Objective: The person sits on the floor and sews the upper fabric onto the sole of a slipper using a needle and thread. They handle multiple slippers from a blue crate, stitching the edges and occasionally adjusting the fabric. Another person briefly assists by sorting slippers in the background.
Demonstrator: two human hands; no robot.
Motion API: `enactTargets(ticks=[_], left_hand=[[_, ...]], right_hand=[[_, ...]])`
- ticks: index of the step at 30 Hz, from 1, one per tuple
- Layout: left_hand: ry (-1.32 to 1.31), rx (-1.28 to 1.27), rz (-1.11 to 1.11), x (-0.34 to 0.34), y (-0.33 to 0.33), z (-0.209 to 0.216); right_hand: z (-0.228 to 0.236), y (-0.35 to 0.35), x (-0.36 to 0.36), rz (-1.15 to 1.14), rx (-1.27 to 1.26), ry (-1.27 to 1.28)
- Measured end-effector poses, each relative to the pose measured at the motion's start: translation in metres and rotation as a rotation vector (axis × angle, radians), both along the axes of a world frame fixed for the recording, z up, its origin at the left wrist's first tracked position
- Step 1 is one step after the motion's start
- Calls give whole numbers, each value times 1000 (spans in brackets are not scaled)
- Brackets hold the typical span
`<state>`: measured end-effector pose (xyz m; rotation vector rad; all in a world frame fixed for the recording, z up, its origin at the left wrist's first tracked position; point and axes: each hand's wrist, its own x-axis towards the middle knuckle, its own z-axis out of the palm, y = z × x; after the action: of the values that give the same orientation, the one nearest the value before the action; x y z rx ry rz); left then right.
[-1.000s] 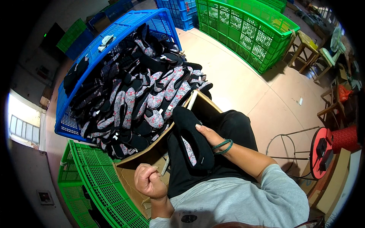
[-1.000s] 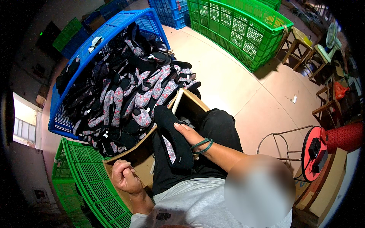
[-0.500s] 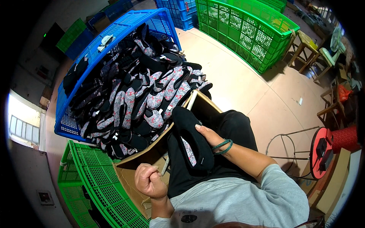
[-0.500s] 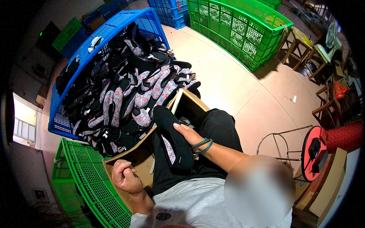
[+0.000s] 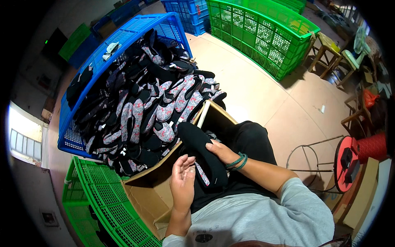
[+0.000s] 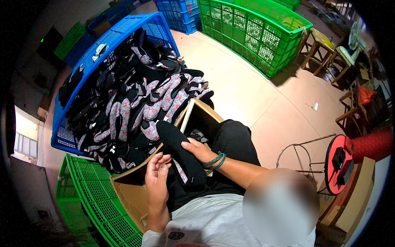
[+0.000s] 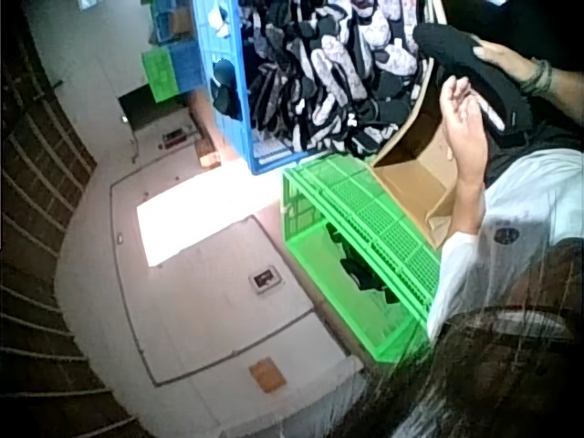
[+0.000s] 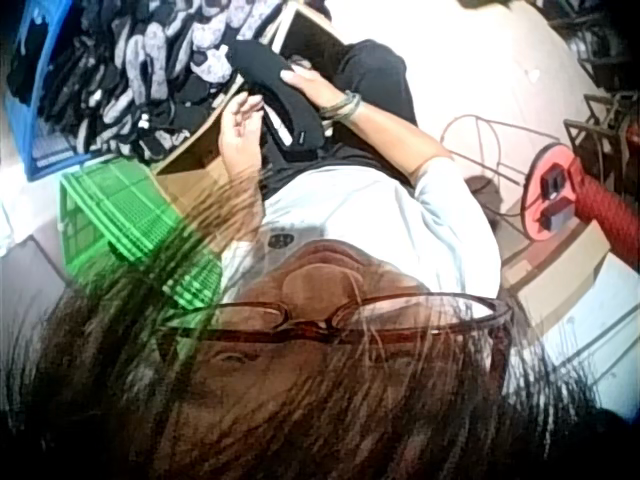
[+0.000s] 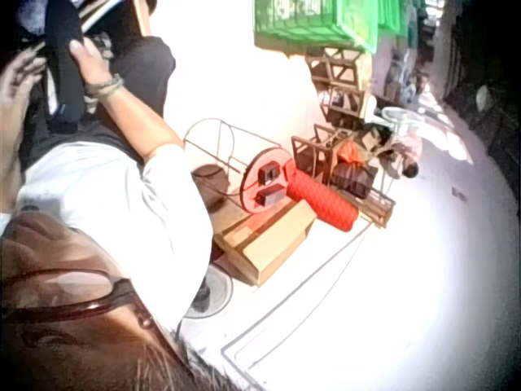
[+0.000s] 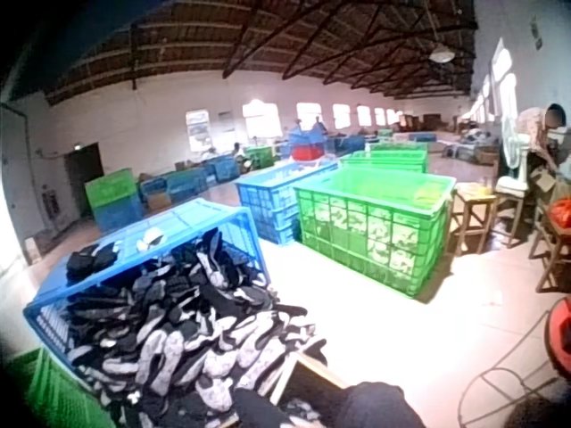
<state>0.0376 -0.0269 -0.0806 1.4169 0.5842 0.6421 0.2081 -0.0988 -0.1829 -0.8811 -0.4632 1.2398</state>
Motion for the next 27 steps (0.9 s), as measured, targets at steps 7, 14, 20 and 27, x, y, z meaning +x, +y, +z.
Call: enactTargets(ticks=[7,14,20,27], left_hand=[[-142,-496,-2,9,1,-6],[-441,-1076,-136,14,7,-17],[-635,-1223,-59,23,3,-18],[-753,-802,-339,2,12,-25]], right_hand=[[3,-7,-1,1,97,-223],[6,-8,-3,-39,187,-289],[11,-10,-6,42,259,-393],[19,-13,3,-72,237,-19]])
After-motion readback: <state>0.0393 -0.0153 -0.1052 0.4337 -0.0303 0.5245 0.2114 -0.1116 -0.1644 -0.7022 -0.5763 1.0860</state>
